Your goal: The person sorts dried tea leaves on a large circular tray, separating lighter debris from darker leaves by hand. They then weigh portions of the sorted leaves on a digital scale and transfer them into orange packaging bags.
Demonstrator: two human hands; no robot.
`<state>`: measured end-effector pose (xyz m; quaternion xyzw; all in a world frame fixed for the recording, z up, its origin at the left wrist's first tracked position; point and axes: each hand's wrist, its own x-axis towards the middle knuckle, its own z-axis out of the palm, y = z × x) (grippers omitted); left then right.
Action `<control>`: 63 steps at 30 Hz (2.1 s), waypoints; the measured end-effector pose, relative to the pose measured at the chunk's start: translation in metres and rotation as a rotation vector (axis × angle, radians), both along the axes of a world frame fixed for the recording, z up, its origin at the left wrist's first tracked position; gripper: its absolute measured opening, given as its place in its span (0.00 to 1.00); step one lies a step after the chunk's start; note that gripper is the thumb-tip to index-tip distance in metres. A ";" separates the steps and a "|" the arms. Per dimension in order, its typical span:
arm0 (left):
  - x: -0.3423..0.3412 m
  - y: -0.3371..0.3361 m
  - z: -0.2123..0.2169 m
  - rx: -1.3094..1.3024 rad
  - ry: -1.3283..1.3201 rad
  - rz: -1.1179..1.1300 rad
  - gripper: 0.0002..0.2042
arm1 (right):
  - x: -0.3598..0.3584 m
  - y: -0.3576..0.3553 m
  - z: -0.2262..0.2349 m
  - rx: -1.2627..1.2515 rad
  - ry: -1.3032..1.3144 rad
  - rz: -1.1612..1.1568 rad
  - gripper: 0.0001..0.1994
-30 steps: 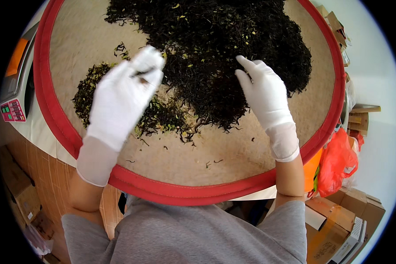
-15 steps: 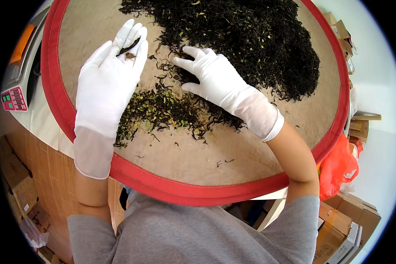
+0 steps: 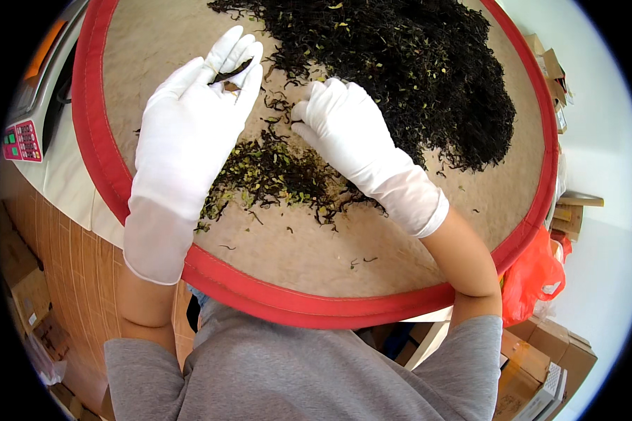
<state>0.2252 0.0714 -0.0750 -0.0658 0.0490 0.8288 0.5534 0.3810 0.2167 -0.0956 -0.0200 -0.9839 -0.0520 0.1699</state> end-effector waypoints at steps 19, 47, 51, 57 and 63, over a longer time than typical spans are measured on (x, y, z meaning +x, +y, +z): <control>0.005 0.002 -0.006 -0.140 0.031 -0.014 0.21 | 0.000 0.012 0.029 -0.992 0.006 -0.291 0.07; -0.007 -0.002 0.005 -0.322 0.022 0.325 0.22 | -0.073 0.034 0.001 -0.043 -0.081 0.071 0.05; -0.002 0.001 -0.005 -0.336 0.077 0.177 0.22 | -0.059 0.020 0.025 -0.990 -0.075 -0.135 0.07; 0.023 0.011 0.002 -0.351 0.030 -0.035 0.19 | -0.040 0.002 0.055 -1.067 -0.025 -0.079 0.06; 0.022 0.005 -0.016 -0.211 0.154 -0.052 0.23 | 0.002 0.035 0.050 -0.340 -0.184 -0.186 0.14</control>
